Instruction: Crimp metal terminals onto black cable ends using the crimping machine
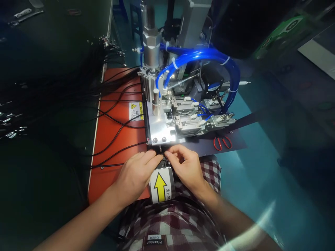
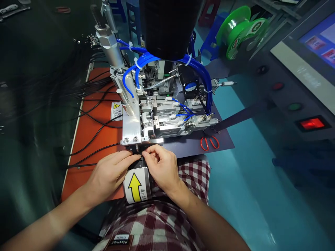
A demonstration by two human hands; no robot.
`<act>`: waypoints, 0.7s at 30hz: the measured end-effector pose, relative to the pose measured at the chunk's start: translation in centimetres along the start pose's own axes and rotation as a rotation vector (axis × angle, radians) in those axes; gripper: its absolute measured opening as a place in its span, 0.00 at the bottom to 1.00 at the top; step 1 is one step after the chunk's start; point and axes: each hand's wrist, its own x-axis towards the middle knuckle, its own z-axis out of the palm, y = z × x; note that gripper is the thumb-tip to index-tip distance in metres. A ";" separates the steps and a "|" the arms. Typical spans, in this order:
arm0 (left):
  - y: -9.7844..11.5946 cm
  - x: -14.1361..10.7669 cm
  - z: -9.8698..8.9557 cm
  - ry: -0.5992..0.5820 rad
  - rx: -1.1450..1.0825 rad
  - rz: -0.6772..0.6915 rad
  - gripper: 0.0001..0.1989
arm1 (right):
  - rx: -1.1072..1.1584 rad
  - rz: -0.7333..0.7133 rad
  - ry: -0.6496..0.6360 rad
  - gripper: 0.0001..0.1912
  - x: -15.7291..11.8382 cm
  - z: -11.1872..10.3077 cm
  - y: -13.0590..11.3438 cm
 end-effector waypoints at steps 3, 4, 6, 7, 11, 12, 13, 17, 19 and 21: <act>0.0 -0.1 0.0 -0.003 -0.002 -0.005 0.12 | 0.017 0.029 -0.014 0.08 -0.1 -0.3 0.1; 0.0 -0.1 0.0 -0.004 -0.001 -0.005 0.12 | 0.052 0.060 -0.021 0.09 0.0 -0.3 0.2; 0.0 -0.1 0.0 -0.007 -0.001 -0.003 0.12 | 0.178 0.172 -0.056 0.10 0.3 -0.3 0.4; 0.0 -0.1 0.0 -0.010 0.001 0.001 0.12 | 0.264 0.246 -0.090 0.11 0.6 -0.2 0.5; 0.0 -0.1 -0.1 -0.028 0.020 0.008 0.11 | 0.535 0.446 -0.218 0.16 1.0 -0.2 1.1; 0.0 -0.1 -0.1 -0.034 0.024 0.006 0.11 | 0.545 0.451 -0.202 0.16 0.8 -0.2 1.2; 0.1 -0.1 -0.2 -0.038 0.025 0.001 0.11 | 0.534 0.447 -0.176 0.16 0.5 -0.3 1.3; 0.2 0.0 -0.2 -0.044 0.010 -0.012 0.10 | 0.393 0.390 -0.126 0.15 -1.1 -0.2 0.9; 0.2 -0.1 -0.1 -0.051 0.011 -0.022 0.11 | 0.303 0.335 -0.109 0.12 -1.6 -0.1 0.3; 0.2 -0.1 -0.1 -0.053 0.021 -0.028 0.11 | 0.147 0.234 -0.074 0.09 -1.7 -0.2 -0.4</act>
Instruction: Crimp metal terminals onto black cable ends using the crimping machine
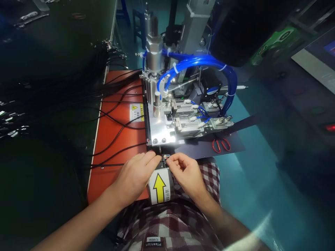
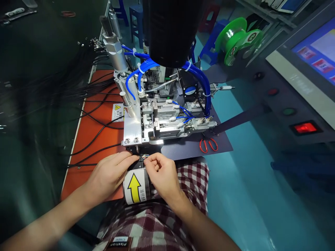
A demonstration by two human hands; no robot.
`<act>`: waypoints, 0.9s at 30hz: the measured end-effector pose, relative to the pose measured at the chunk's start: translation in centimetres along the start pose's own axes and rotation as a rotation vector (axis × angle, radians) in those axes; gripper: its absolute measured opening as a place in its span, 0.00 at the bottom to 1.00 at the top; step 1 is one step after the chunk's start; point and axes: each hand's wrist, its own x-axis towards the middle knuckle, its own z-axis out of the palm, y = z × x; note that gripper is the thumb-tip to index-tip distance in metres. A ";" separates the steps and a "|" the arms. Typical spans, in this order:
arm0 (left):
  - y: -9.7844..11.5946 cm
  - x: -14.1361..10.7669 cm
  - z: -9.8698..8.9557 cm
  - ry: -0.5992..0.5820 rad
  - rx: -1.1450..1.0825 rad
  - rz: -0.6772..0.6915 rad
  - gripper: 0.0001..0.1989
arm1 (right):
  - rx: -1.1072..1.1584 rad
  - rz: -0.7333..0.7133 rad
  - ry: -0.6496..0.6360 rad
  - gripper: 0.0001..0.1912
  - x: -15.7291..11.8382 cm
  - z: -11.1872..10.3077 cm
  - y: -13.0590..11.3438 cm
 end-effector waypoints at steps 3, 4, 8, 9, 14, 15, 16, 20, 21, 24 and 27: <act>0.0 0.0 0.1 0.019 0.012 0.009 0.11 | -0.322 -0.211 0.062 0.08 0.1 -0.3 -0.9; 0.0 0.0 0.1 0.025 0.014 0.013 0.11 | -0.400 -0.268 0.076 0.08 0.2 -0.4 -1.1; -0.1 0.1 0.0 0.043 0.018 0.026 0.11 | -0.255 -0.188 0.005 0.08 1.0 -1.0 -0.6; 0.0 0.1 0.0 0.043 0.015 0.025 0.11 | -0.132 -0.104 -0.052 0.09 1.3 -1.1 -0.3; 0.1 -0.1 -0.4 -0.016 0.001 -0.030 0.13 | 0.254 0.103 -0.203 0.13 2.2 -1.1 1.2; 0.2 -0.1 -0.5 -0.022 0.004 -0.042 0.14 | 0.268 0.092 -0.187 0.14 2.3 -1.1 1.4; 0.3 -0.1 -0.5 -0.023 0.002 -0.053 0.14 | 0.272 0.080 -0.171 0.14 2.3 -0.9 1.4; 0.4 -0.2 -0.7 -0.046 -0.065 -0.085 0.15 | 0.284 0.054 -0.127 0.13 2.5 -0.2 1.3; 0.4 -0.2 -0.8 -0.055 -0.080 -0.090 0.15 | 0.301 0.052 -0.121 0.13 2.5 -0.1 1.2; 0.4 -0.1 -0.8 -0.066 -0.098 -0.086 0.16 | 0.360 0.046 -0.113 0.12 2.5 0.2 1.0; 0.4 0.1 -0.8 -0.063 -0.112 -0.090 0.14 | 0.400 0.049 -0.109 0.12 2.4 0.3 1.1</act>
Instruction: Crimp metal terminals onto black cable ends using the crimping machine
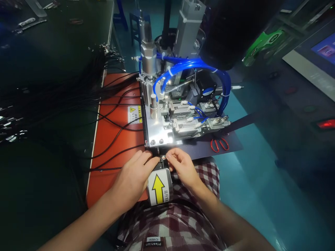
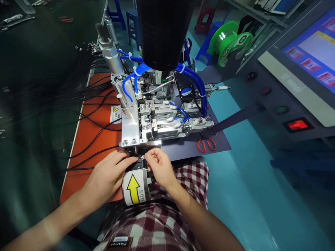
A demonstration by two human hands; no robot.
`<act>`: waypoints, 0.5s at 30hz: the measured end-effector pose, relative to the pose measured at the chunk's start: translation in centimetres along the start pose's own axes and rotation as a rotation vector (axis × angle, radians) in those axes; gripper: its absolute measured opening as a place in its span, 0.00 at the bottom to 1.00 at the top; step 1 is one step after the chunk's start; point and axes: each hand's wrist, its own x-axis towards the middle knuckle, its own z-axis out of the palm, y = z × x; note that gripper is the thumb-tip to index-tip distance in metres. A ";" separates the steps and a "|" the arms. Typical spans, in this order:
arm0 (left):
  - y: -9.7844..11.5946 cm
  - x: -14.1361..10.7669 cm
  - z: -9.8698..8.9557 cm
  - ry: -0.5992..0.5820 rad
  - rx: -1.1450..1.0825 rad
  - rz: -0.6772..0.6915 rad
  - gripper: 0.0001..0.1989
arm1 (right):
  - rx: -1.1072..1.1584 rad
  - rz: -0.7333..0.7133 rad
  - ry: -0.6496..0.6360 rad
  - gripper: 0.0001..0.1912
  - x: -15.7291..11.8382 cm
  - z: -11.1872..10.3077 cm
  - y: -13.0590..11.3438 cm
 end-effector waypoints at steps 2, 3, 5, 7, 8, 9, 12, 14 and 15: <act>0.0 0.1 0.0 0.002 -0.012 -0.005 0.14 | 0.015 0.003 0.000 0.12 0.0 0.0 0.1; 0.0 0.1 -0.1 0.004 -0.016 -0.006 0.14 | 0.019 0.003 -0.001 0.12 0.0 0.0 0.2; 0.0 0.1 -0.1 0.004 -0.017 -0.009 0.14 | 0.023 0.000 -0.006 0.12 0.0 0.0 0.4; 0.0 0.1 0.0 -0.001 -0.020 -0.009 0.14 | 0.022 -0.003 -0.006 0.12 0.1 0.0 0.5; 0.0 0.1 0.0 -0.002 -0.022 -0.009 0.14 | 0.018 -0.004 -0.005 0.12 0.1 0.0 0.5; -0.1 0.2 0.0 -0.004 -0.024 -0.008 0.14 | 0.014 -0.005 -0.003 0.12 0.1 -0.1 0.5; -0.1 0.3 0.0 -0.005 -0.020 -0.008 0.14 | 0.004 -0.005 0.000 0.12 0.1 -0.1 0.4; -0.1 0.3 0.0 -0.002 -0.015 -0.007 0.14 | 0.000 -0.005 -0.002 0.12 0.1 -0.1 0.4; -0.1 0.3 0.0 0.002 -0.009 -0.001 0.14 | 0.001 -0.003 -0.004 0.12 0.1 -0.1 0.3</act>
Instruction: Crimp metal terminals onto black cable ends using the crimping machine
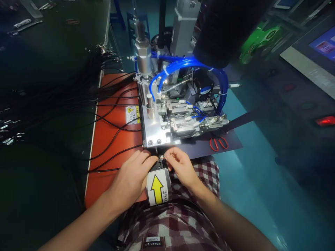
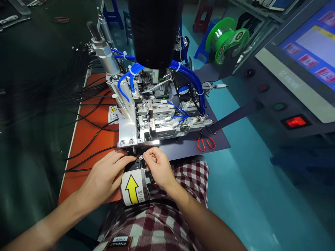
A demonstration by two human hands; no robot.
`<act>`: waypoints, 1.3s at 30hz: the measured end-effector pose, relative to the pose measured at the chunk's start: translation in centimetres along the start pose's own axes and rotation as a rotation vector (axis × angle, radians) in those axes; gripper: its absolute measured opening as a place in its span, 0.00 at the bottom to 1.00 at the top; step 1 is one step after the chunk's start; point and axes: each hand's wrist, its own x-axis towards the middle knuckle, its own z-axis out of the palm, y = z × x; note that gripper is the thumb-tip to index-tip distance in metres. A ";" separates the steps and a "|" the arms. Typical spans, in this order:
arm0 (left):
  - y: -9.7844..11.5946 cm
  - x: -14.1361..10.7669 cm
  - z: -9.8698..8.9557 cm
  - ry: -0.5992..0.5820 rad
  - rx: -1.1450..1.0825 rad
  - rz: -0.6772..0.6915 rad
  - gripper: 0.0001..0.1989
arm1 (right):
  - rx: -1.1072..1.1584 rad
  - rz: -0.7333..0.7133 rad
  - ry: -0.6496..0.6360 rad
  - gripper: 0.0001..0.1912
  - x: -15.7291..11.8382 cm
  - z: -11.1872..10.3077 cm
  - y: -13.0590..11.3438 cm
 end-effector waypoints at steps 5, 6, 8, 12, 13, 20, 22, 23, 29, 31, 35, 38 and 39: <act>0.4 -0.4 -0.1 0.022 0.162 -0.049 0.15 | 0.106 0.061 -0.042 0.12 0.2 0.0 0.0; 0.5 -0.5 -0.1 0.001 0.165 -0.071 0.16 | 0.129 0.077 -0.053 0.12 0.2 0.0 0.0; 0.7 -0.7 -0.2 -0.057 0.126 -0.108 0.18 | 0.151 0.093 -0.061 0.13 0.3 0.0 0.1; 1.1 -0.7 -0.4 -0.121 0.056 -0.160 0.18 | 0.153 0.076 -0.061 0.14 0.3 0.1 0.1; 1.1 -0.6 -0.4 -0.123 0.026 -0.150 0.18 | 0.151 0.070 -0.061 0.14 0.3 0.1 0.1; 0.9 -0.3 0.3 -0.058 -0.063 -0.121 0.17 | 0.147 0.080 -0.069 0.16 0.1 0.1 0.0; 1.0 -0.2 0.5 -0.051 -0.020 -0.121 0.17 | 0.147 0.076 -0.064 0.16 0.2 0.1 0.1; 1.1 -0.1 0.6 -0.045 -0.004 -0.122 0.17 | 0.145 0.070 -0.059 0.16 0.2 0.1 0.1; 0.5 -2.4 0.6 0.076 -0.044 -0.150 0.19 | 0.134 0.041 -0.066 0.16 0.1 0.2 0.2; 0.1 -4.5 0.6 0.114 0.028 -0.220 0.21 | 0.133 0.032 -0.066 0.16 0.0 0.3 0.1; -0.1 -7.8 0.5 0.063 0.259 -0.293 0.24 | 0.142 0.028 -0.064 0.16 0.0 0.3 0.2; 0.1 -8.0 0.4 0.054 0.381 -0.294 0.24 | 0.139 0.033 -0.059 0.17 0.1 0.3 0.2; 0.1 -7.8 0.4 0.056 0.400 -0.296 0.24 | 0.134 0.035 -0.058 0.17 0.1 0.3 0.2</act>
